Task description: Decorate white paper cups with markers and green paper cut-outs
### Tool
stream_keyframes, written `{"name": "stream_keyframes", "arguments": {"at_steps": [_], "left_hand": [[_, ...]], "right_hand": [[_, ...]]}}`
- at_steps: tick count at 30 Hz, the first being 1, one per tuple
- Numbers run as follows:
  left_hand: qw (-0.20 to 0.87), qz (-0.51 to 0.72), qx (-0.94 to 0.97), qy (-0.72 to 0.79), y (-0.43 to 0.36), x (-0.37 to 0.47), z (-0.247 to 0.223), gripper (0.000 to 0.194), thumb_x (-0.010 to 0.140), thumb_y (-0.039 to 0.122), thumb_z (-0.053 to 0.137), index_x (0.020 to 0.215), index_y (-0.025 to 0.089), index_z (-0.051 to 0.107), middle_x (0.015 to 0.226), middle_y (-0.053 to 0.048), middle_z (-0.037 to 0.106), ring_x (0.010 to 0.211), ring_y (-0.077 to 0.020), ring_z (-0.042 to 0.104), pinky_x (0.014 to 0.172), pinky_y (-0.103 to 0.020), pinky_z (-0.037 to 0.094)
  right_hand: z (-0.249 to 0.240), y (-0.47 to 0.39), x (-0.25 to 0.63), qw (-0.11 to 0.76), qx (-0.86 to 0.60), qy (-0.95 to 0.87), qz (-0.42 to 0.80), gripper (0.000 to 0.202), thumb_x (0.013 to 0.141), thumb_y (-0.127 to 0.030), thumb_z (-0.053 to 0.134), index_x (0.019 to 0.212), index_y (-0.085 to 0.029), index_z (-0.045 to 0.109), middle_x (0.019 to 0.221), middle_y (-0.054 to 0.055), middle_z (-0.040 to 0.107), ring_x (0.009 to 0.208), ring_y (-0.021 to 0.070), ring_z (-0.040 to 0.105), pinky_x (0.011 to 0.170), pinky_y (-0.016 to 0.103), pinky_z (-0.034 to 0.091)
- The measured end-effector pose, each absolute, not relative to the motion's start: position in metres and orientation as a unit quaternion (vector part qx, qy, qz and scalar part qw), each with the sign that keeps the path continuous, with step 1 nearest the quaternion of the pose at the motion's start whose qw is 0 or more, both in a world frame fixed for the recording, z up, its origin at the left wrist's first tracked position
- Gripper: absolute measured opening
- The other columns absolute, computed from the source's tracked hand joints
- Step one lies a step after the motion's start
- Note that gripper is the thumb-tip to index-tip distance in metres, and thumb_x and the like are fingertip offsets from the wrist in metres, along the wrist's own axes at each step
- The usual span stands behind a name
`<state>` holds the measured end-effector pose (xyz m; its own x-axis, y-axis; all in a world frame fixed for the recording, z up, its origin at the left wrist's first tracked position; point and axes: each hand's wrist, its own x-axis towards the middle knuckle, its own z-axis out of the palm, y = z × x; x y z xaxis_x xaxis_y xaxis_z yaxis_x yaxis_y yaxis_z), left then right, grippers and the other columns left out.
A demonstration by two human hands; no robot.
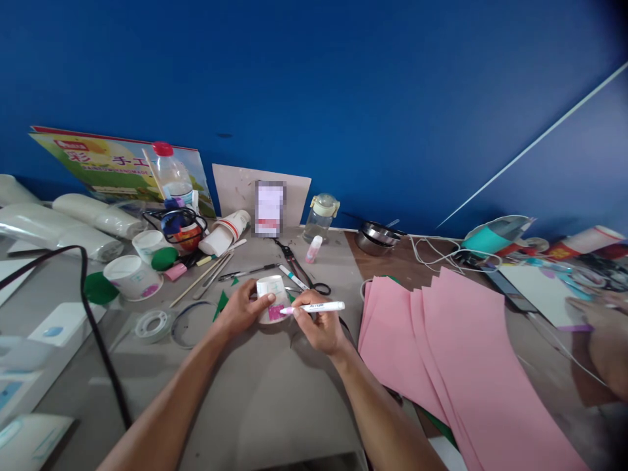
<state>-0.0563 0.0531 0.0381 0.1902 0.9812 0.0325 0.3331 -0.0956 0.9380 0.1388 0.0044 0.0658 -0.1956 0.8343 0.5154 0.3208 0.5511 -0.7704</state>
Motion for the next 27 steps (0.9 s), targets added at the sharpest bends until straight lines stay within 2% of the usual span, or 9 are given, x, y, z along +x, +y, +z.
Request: {"name": "stream_keyframes", "arguments": {"at_steps": [27], "left_hand": [[0.428,0.370,0.650,0.507,0.0527,-0.0563,0.0388,0.041,0.073,0.052,0.063,0.085,0.013,0.062,0.074,-0.005,0.064,0.066,-0.0191,0.056,0.060,-0.029,0.042]], "right_hand": [[0.0658,0.0045,0.1397,0.496,-0.392,-0.734,0.246,0.015,0.084,-0.020,0.053,0.069,-0.020,0.057,0.062,0.000,0.057,0.061,0.0147,0.052,0.061,0.029,0.041]]}}
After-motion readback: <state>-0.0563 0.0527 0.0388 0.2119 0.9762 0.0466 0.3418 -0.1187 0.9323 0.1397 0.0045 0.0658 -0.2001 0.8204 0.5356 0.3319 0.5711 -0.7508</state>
